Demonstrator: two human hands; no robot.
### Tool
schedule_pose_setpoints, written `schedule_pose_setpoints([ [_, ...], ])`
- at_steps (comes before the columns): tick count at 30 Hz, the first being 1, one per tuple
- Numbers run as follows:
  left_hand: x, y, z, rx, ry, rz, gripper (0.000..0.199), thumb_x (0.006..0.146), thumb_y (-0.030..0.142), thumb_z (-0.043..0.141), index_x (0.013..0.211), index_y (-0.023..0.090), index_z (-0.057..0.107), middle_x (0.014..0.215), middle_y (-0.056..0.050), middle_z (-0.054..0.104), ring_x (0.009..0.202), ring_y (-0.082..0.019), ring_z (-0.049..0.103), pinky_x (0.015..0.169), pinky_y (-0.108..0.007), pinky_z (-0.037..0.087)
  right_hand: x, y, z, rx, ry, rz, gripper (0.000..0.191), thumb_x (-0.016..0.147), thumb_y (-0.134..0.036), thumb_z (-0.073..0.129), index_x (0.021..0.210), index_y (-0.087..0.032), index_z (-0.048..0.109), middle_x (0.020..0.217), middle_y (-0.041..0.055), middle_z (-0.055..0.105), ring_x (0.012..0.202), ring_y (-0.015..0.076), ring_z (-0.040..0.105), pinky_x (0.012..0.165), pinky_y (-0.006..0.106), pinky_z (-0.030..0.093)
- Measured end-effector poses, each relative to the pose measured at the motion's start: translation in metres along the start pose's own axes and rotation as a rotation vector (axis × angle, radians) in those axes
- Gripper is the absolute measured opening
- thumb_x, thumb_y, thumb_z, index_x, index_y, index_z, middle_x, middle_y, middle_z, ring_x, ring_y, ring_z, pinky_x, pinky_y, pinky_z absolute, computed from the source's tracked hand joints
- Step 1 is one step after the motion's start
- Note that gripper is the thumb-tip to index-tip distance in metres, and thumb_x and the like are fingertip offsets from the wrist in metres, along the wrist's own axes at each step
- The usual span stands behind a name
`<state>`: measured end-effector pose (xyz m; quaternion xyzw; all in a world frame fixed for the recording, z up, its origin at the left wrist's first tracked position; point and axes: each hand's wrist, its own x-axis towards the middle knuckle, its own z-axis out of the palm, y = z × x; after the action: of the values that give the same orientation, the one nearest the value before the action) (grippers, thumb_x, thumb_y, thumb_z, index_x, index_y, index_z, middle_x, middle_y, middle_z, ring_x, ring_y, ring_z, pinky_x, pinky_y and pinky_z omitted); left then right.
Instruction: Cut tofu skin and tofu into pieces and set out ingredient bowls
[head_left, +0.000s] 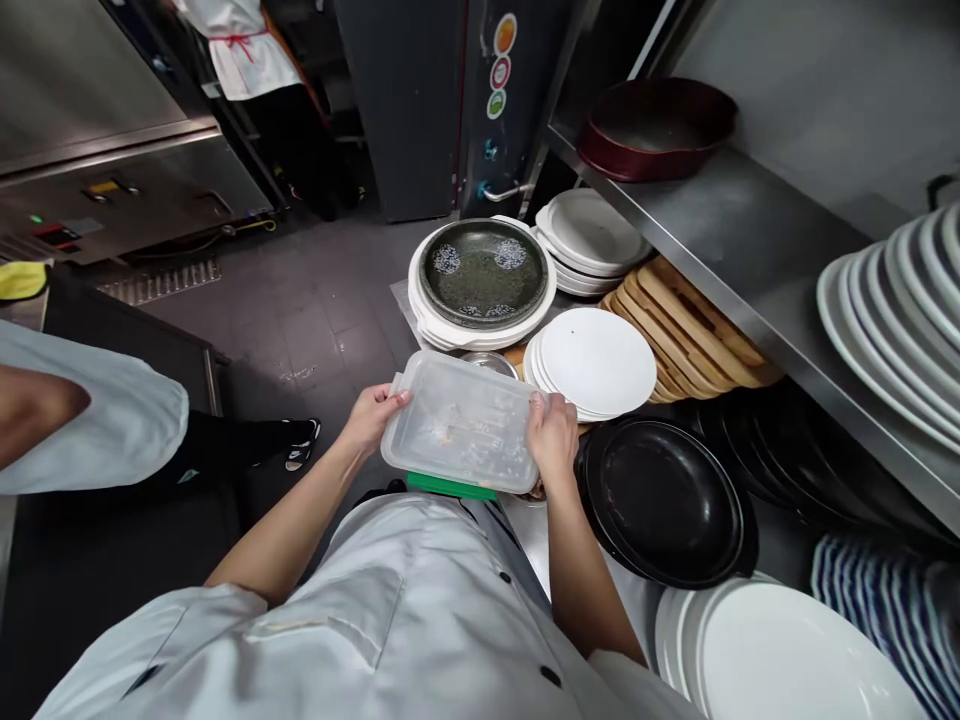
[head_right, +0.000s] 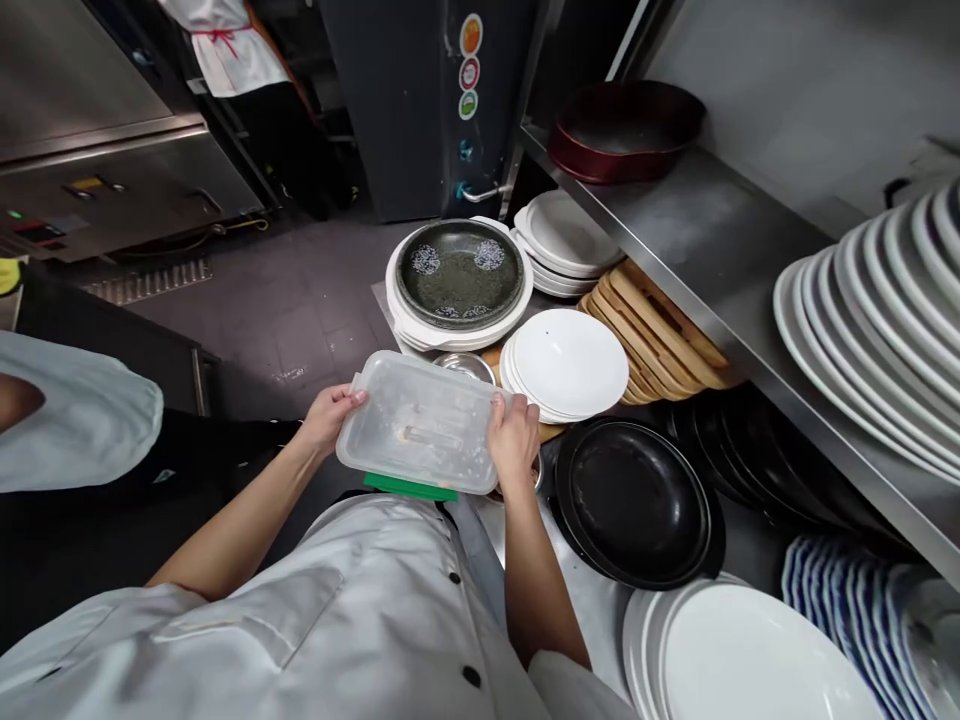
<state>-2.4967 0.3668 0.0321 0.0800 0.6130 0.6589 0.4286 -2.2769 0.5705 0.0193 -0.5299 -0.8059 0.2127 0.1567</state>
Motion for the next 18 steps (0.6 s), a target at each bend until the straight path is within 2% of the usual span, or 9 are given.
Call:
schedule_pose_setpoints([
  [2,-0.004,-0.001,-0.016,-0.028,0.019,0.0,0.06,0.047,0.064,0.095,0.065,0.014,0.067,0.059,-0.002,0.065,0.048,-0.013,0.055,0.049,-0.024,0.043,-0.005,-0.004,0.006,0.149,0.0,-0.028,0.062,0.102,-0.066,0.037,0.117,-0.014,0.066,0.116,0.0229,0.064,0.118,0.0381,0.058,0.102,0.052,0.045],
  [4,-0.006,-0.001,-0.038,-0.047,0.002,-0.005,0.06,0.048,0.064,0.095,0.066,0.014,0.067,0.059,-0.002,0.066,0.048,-0.014,0.056,0.049,-0.024,0.044,-0.015,-0.006,0.012,0.426,-0.081,0.003,0.064,0.093,-0.073,0.051,0.118,-0.017,0.067,0.12,0.0194,0.068,0.121,0.0362,0.059,0.105,0.052,0.046],
  [6,-0.006,-0.006,-0.066,-0.065,-0.044,-0.031,0.06,0.049,0.063,0.095,0.07,0.014,0.069,0.062,-0.004,0.068,0.051,-0.015,0.059,0.052,-0.026,0.046,-0.033,-0.008,0.017,0.773,-0.327,0.12,0.065,0.077,-0.073,0.073,0.115,-0.02,0.07,0.114,0.0144,0.074,0.113,0.034,0.065,0.1,0.049,0.051],
  [8,0.0,-0.019,-0.096,-0.067,-0.123,-0.088,0.06,0.051,0.063,0.095,0.075,0.013,0.071,0.066,-0.006,0.07,0.055,-0.017,0.063,0.055,-0.027,0.049,-0.057,-0.01,0.022,1.046,-0.595,0.285,0.065,0.062,-0.063,0.091,0.107,-0.019,0.074,0.102,0.0116,0.078,0.099,0.0326,0.072,0.092,0.047,0.056],
  [10,0.011,-0.044,-0.122,-0.057,-0.199,-0.143,0.062,0.054,0.065,0.092,0.08,0.013,0.071,0.069,-0.006,0.07,0.059,-0.018,0.064,0.058,-0.028,0.05,-0.086,-0.008,0.022,1.171,-0.679,0.409,0.062,0.055,-0.053,0.098,0.101,-0.017,0.077,0.095,0.0115,0.08,0.09,0.032,0.075,0.087,0.045,0.059],
  [12,0.029,-0.081,-0.135,0.005,-0.228,-0.163,0.062,0.065,0.073,0.081,0.085,0.016,0.067,0.073,-0.005,0.068,0.064,-0.017,0.063,0.06,-0.027,0.051,-0.116,0.003,0.016,1.185,-0.578,0.481,0.059,0.056,-0.047,0.099,0.101,-0.016,0.078,0.095,0.0123,0.081,0.087,0.0317,0.076,0.086,0.045,0.06],
  [14,0.05,-0.126,-0.13,0.202,-0.24,-0.176,0.056,0.082,0.074,0.062,0.09,0.018,0.062,0.078,-0.003,0.066,0.068,-0.017,0.062,0.062,-0.027,0.052,-0.146,0.025,0.003,1.133,-0.411,0.545,0.057,0.058,-0.043,0.099,0.104,-0.017,0.078,0.098,0.0129,0.081,0.087,0.033,0.077,0.086,0.046,0.061],
  [16,0.07,-0.175,-0.105,0.44,-0.293,-0.202,0.042,0.09,0.061,0.054,0.094,0.019,0.06,0.082,-0.005,0.066,0.073,-0.019,0.064,0.068,-0.031,0.055,-0.176,0.053,-0.013,1.061,-0.185,0.609,0.059,0.059,-0.043,0.097,0.109,-0.018,0.078,0.1,0.0125,0.081,0.091,0.0348,0.077,0.088,0.048,0.061],
  [18,0.084,-0.224,-0.065,0.574,-0.391,-0.207,0.029,0.086,0.043,0.063,0.1,0.018,0.063,0.092,-0.008,0.069,0.088,-0.023,0.068,0.082,-0.037,0.058,-0.208,0.084,-0.028,1.0,0.103,0.657,0.066,0.061,-0.047,0.093,0.12,-0.022,0.076,0.106,0.0104,0.081,0.101,0.0351,0.076,0.095,0.05,0.06],
])
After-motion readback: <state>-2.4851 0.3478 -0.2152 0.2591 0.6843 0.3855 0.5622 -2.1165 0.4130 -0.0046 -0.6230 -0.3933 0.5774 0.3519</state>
